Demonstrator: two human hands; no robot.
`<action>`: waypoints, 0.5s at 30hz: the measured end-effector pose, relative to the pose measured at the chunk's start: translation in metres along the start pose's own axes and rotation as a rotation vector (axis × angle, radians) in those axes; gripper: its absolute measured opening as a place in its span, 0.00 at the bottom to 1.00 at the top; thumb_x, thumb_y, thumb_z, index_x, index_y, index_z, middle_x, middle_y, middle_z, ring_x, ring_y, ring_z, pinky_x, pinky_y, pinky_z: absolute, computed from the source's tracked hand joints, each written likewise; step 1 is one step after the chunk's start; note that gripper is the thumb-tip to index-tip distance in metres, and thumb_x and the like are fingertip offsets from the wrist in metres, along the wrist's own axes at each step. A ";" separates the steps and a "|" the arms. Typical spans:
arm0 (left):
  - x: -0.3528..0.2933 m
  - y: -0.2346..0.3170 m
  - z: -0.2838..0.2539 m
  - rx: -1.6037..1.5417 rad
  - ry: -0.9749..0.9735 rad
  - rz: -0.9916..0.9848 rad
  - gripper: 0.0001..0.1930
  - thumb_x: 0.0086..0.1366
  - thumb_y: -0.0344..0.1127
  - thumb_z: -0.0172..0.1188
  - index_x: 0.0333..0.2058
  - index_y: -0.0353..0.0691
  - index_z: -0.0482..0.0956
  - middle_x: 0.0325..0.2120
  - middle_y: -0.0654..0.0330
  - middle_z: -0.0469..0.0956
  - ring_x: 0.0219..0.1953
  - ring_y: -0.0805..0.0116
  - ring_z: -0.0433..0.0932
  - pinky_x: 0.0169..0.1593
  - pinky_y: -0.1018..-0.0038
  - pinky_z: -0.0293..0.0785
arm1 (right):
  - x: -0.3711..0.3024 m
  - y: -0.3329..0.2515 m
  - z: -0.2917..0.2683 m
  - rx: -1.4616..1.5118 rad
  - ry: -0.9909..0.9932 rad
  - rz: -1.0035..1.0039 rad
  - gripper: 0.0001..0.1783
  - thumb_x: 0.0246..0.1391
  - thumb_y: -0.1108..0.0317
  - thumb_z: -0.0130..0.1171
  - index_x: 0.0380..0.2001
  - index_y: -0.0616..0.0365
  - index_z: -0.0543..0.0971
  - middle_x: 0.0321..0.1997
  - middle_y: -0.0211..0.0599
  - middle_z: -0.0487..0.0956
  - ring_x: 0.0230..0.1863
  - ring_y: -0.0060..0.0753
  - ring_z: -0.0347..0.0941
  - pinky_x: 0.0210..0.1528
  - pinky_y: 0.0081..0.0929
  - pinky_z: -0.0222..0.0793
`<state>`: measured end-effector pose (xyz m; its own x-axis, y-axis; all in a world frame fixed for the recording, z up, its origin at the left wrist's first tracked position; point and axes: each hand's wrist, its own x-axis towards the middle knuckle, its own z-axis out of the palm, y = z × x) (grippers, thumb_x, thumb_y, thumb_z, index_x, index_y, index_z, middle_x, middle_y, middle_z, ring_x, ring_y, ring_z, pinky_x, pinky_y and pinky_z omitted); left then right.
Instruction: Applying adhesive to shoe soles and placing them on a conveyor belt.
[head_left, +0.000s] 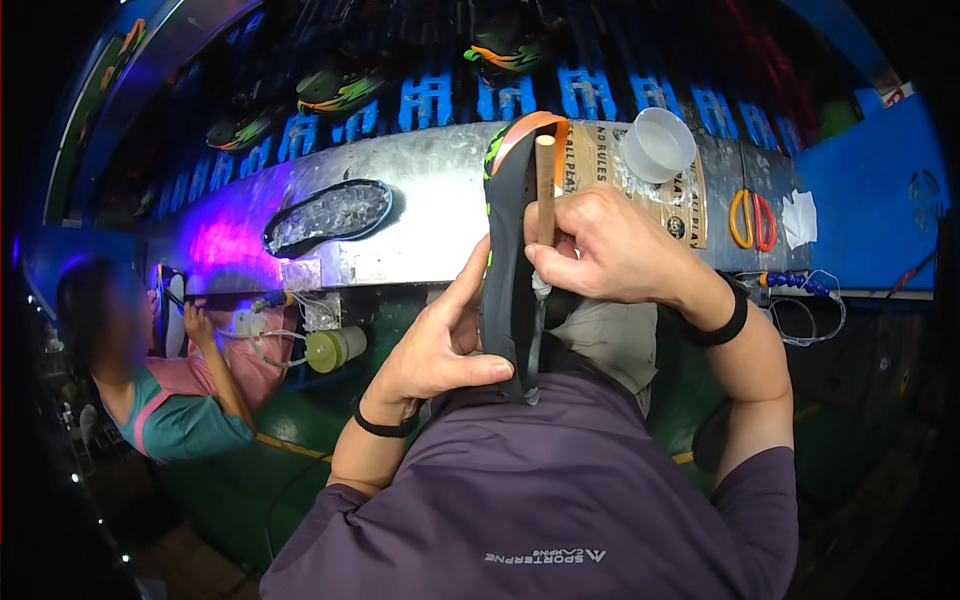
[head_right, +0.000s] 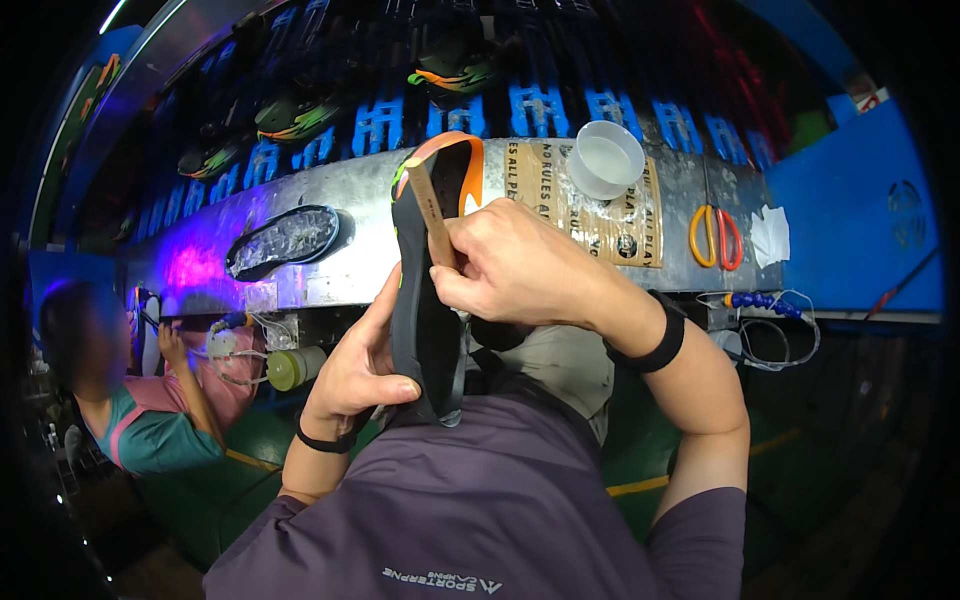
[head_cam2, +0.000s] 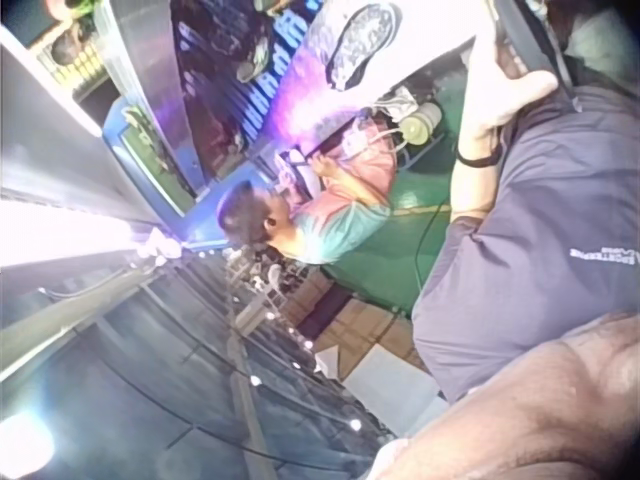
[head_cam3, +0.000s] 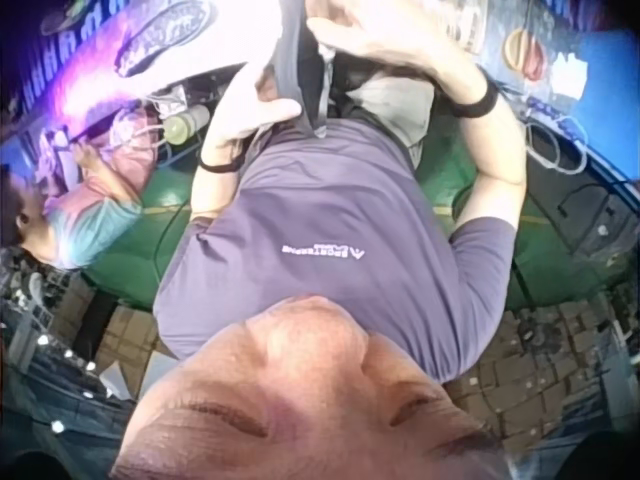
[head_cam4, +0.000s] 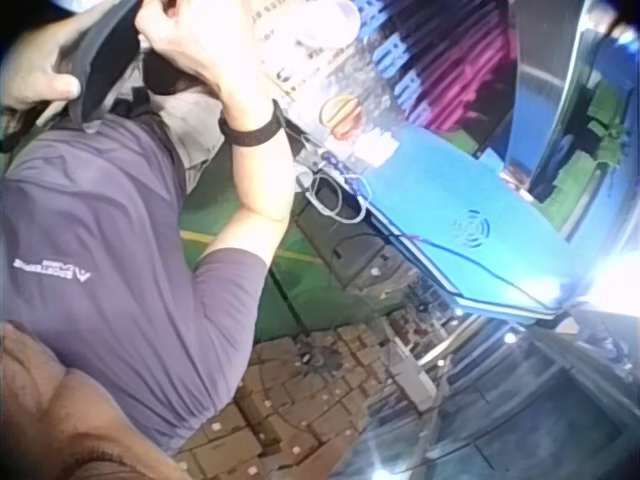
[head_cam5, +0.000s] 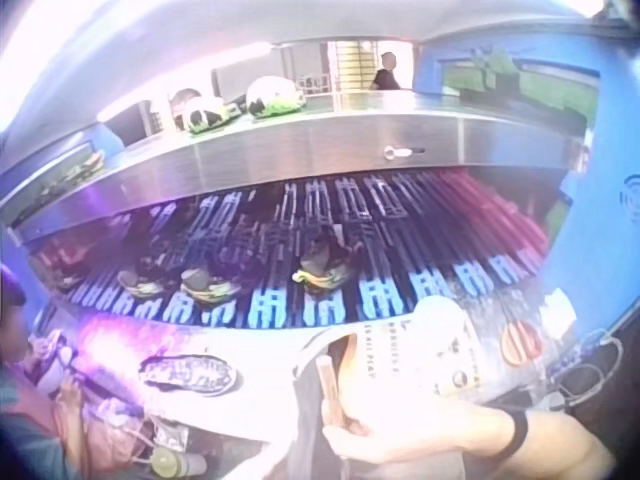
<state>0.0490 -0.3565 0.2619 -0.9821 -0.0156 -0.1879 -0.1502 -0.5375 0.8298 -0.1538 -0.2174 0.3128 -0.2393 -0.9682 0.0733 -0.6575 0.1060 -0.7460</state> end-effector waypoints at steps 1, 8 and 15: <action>0.000 0.000 0.000 -0.002 0.005 -0.011 0.64 0.48 0.31 0.77 0.76 0.35 0.38 0.74 0.52 0.52 0.75 0.61 0.55 0.74 0.63 0.52 | 0.001 0.000 0.001 0.018 -0.013 0.014 0.10 0.52 0.65 0.61 0.26 0.61 0.78 0.16 0.40 0.73 0.17 0.39 0.70 0.24 0.35 0.64; 0.002 0.003 -0.009 0.017 -0.039 0.037 0.63 0.50 0.27 0.74 0.76 0.36 0.35 0.75 0.50 0.49 0.75 0.60 0.52 0.73 0.64 0.53 | 0.011 -0.001 0.006 0.037 -0.042 -0.006 0.11 0.52 0.65 0.61 0.24 0.63 0.77 0.16 0.41 0.71 0.17 0.40 0.69 0.24 0.36 0.63; 0.001 0.002 -0.017 0.017 -0.078 0.076 0.61 0.53 0.27 0.72 0.76 0.35 0.35 0.75 0.48 0.47 0.76 0.58 0.49 0.74 0.63 0.50 | 0.012 -0.003 0.005 0.035 -0.086 0.037 0.10 0.52 0.67 0.61 0.24 0.64 0.78 0.17 0.41 0.72 0.19 0.38 0.70 0.25 0.35 0.65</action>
<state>0.0497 -0.3720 0.2547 -0.9965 0.0100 -0.0832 -0.0761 -0.5226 0.8492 -0.1515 -0.2306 0.3125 -0.1999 -0.9798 -0.0102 -0.6240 0.1353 -0.7696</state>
